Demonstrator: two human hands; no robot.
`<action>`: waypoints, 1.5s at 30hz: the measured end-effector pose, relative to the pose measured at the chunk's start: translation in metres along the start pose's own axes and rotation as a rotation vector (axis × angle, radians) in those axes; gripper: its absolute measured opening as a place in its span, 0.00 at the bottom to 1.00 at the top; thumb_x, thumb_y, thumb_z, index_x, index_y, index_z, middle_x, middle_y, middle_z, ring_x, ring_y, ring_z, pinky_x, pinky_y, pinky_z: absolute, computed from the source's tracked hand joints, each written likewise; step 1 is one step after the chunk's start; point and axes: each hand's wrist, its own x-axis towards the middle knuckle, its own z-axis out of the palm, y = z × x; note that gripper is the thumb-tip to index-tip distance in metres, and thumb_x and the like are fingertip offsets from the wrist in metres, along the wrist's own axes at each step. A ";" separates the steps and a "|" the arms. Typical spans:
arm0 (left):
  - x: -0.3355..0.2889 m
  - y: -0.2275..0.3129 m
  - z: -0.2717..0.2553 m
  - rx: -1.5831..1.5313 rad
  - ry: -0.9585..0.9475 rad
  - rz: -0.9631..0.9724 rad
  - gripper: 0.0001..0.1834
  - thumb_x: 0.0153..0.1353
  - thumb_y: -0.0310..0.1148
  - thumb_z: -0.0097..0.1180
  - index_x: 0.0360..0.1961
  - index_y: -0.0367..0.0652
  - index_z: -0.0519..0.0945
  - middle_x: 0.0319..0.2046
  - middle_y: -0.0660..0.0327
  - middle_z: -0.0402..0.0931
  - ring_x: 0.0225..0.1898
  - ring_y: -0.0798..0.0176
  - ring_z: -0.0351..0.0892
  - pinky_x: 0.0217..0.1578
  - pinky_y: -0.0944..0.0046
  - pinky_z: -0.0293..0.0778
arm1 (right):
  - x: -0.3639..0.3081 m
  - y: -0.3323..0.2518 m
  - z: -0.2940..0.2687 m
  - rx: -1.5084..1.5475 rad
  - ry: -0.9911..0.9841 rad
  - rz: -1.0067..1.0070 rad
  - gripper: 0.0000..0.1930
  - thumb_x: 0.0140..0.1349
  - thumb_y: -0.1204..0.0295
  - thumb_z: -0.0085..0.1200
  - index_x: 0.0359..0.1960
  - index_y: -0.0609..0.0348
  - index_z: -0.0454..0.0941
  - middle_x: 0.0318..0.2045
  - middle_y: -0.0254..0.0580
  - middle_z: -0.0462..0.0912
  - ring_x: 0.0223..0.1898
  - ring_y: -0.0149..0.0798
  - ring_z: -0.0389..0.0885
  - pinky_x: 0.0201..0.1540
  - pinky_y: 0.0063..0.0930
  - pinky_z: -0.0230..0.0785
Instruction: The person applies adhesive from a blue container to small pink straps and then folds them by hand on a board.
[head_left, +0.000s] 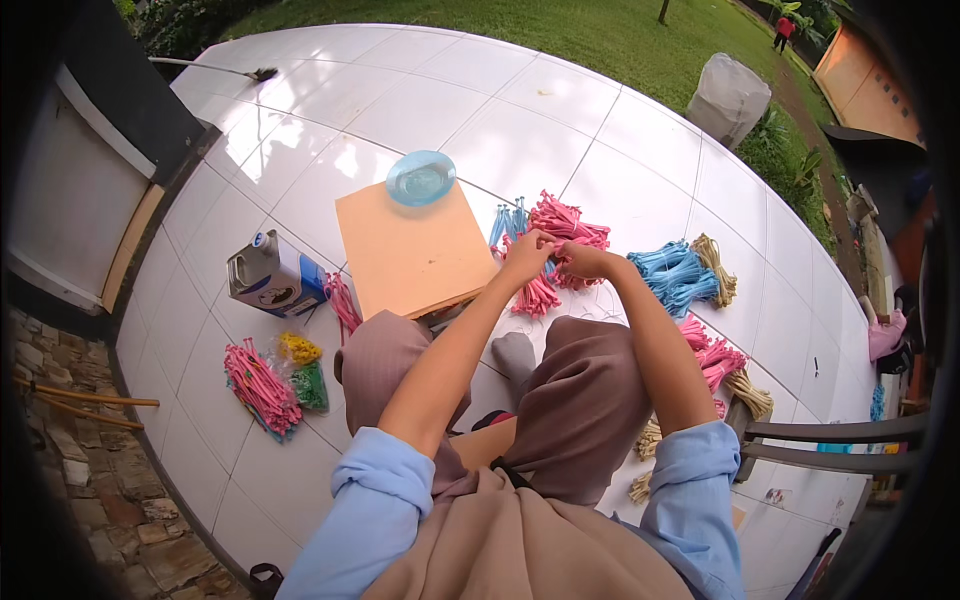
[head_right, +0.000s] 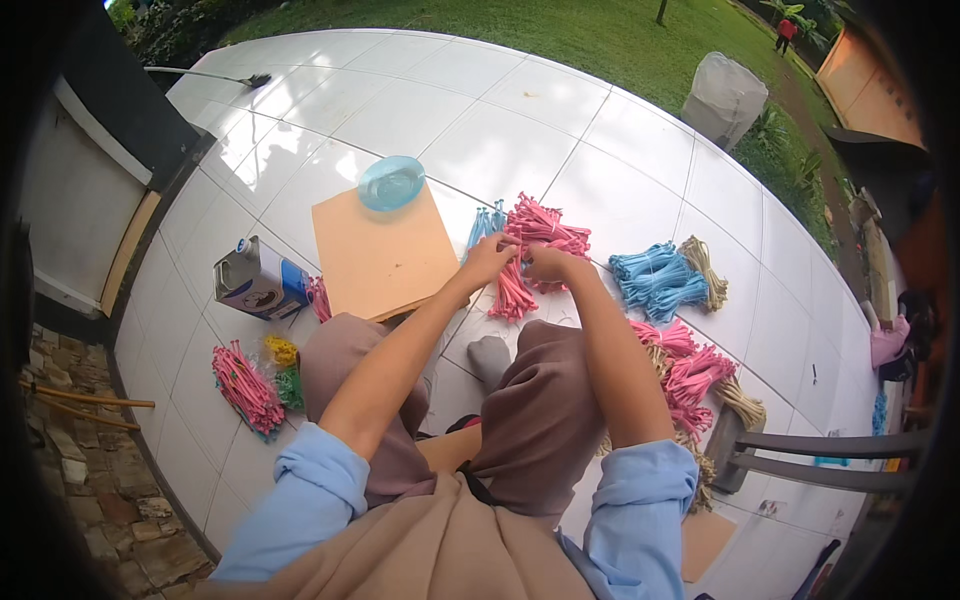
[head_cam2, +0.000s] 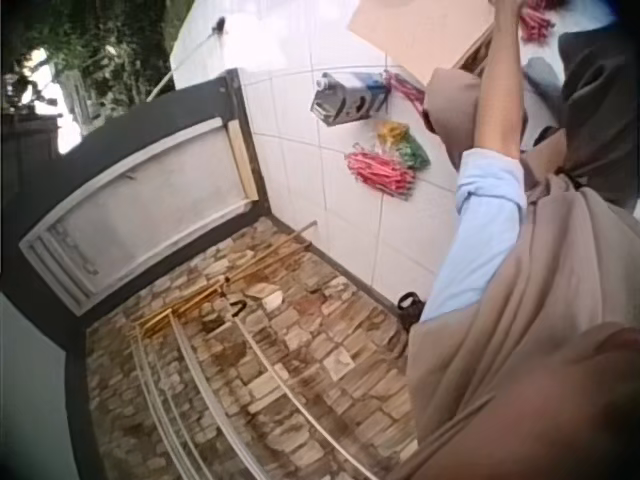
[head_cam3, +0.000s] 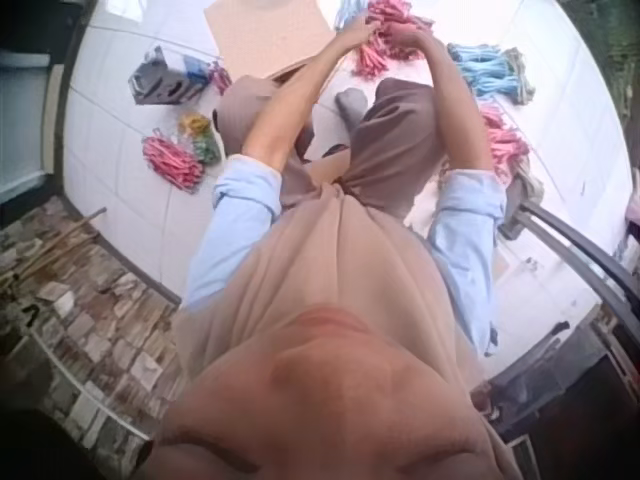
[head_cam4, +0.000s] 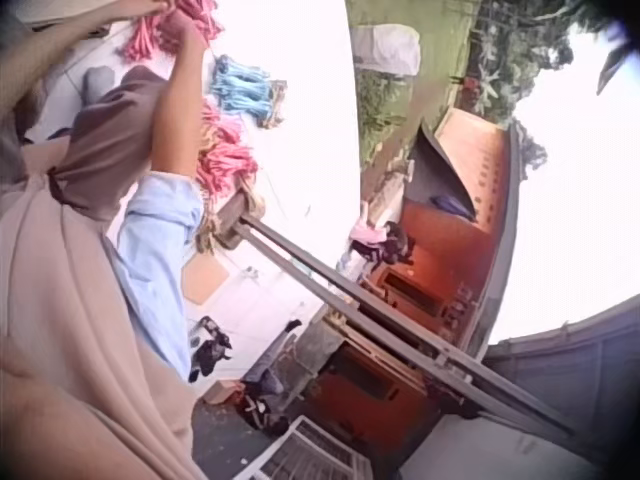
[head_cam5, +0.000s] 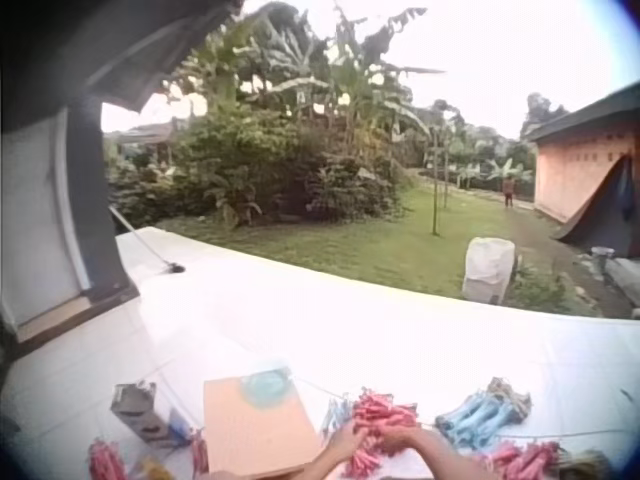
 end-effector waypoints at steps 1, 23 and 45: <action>0.004 -0.018 0.005 0.042 0.032 -0.050 0.16 0.58 0.32 0.50 0.48 0.40 0.73 0.41 0.52 0.77 0.42 0.57 0.78 0.46 0.63 0.71 | 0.004 -0.010 0.001 -0.045 -0.031 0.031 0.25 0.57 0.66 0.53 0.56 0.58 0.63 0.35 0.52 0.80 0.36 0.40 0.81 0.37 0.33 0.72; 0.043 -0.097 0.094 -0.312 0.488 -0.115 0.11 0.59 0.32 0.55 0.35 0.37 0.68 0.25 0.57 0.72 0.27 0.63 0.73 0.29 0.63 0.68 | 0.093 0.058 0.117 0.504 0.847 -0.272 0.29 0.53 0.80 0.52 0.59 0.62 0.58 0.48 0.51 0.70 0.50 0.52 0.68 0.54 0.41 0.60; -0.057 0.179 -0.107 -0.311 0.057 0.588 0.08 0.61 0.30 0.54 0.36 0.36 0.80 0.32 0.62 0.77 0.35 0.73 0.76 0.36 0.71 0.74 | -0.133 -0.130 -0.037 0.632 0.990 -0.857 0.32 0.60 0.82 0.48 0.63 0.52 0.49 0.35 0.53 0.82 0.44 0.43 0.81 0.46 0.35 0.73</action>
